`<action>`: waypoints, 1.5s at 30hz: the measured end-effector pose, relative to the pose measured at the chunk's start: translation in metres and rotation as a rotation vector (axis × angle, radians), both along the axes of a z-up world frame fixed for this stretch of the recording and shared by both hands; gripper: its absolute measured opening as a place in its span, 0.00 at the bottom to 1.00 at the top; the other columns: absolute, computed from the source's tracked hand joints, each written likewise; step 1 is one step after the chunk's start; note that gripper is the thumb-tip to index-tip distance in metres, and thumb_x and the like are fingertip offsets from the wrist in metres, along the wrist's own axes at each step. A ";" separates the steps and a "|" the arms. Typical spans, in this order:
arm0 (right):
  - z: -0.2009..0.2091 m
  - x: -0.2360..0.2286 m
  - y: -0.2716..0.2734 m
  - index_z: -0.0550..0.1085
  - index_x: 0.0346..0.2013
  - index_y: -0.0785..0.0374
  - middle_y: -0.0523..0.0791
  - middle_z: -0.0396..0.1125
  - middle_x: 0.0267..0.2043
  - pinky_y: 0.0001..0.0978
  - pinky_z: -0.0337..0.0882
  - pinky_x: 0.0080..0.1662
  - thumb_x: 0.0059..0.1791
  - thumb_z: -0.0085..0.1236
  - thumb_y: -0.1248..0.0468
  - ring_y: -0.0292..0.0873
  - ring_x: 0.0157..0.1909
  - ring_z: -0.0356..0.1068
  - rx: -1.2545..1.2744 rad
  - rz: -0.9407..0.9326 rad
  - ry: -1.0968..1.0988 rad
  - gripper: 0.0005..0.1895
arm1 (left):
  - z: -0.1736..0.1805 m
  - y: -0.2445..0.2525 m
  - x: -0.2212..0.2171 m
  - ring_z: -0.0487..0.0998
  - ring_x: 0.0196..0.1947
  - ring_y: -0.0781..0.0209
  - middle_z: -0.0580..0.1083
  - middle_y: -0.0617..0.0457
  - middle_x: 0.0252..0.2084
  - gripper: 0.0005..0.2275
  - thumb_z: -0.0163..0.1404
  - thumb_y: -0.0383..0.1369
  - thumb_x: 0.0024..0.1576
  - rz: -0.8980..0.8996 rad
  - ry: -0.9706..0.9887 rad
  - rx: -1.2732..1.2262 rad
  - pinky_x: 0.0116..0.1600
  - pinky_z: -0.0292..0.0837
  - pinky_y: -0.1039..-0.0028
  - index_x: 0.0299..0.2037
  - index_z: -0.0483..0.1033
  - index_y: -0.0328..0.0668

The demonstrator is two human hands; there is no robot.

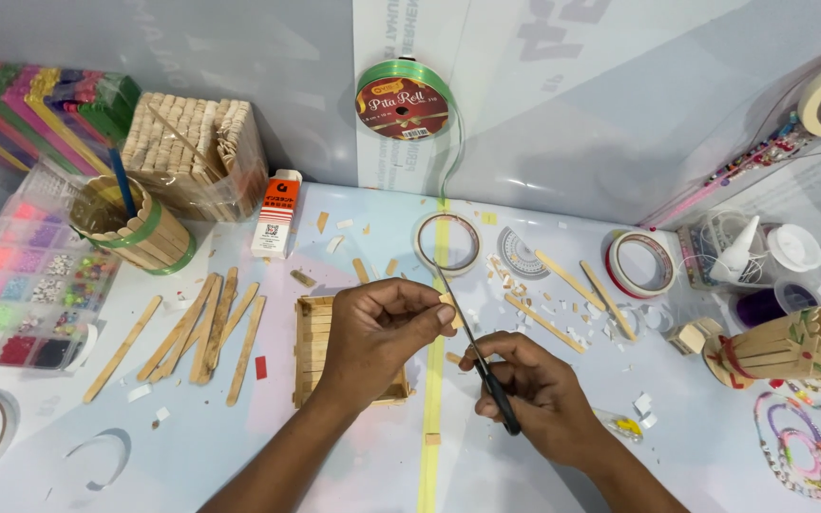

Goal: Assembling a small box using popsicle sticks and double-sided tape.

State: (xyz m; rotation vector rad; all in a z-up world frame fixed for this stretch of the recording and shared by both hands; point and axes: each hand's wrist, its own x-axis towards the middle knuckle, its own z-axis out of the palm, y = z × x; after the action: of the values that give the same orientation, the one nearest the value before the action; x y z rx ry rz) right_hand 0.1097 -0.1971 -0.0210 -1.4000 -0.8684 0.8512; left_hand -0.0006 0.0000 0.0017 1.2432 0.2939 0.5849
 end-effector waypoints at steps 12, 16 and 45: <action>-0.013 0.002 -0.004 0.73 0.53 0.63 0.55 0.75 0.47 0.28 0.73 0.28 0.43 0.63 0.78 0.41 0.29 0.74 -0.011 -0.067 0.075 0.24 | -0.001 -0.001 0.001 0.84 0.27 0.63 0.82 0.47 0.26 0.03 0.62 0.26 0.52 0.007 0.014 0.033 0.33 0.77 0.80 0.30 0.81 0.36; -0.004 0.012 -0.006 0.74 0.49 0.68 0.50 0.75 0.50 0.34 0.79 0.32 0.41 0.66 0.76 0.42 0.28 0.75 -0.034 -0.158 0.086 0.22 | -0.001 0.000 0.000 0.84 0.28 0.63 0.82 0.48 0.27 0.04 0.63 0.26 0.51 0.028 0.026 0.047 0.35 0.79 0.79 0.30 0.81 0.36; 0.068 0.053 0.008 0.82 0.39 0.45 0.35 0.77 0.34 0.26 0.71 0.42 0.50 0.60 0.52 0.34 0.36 0.74 -1.162 0.018 -0.710 0.07 | -0.003 0.001 0.002 0.78 0.24 0.65 0.80 0.48 0.25 0.03 0.63 0.25 0.51 0.070 -0.028 -0.058 0.32 0.77 0.78 0.30 0.82 0.34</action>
State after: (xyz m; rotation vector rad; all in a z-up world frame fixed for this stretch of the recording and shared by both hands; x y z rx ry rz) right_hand 0.1624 -0.1888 0.0470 -2.8275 -0.9201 0.9126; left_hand 0.0014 0.0011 -0.0011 1.1718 0.3291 0.6490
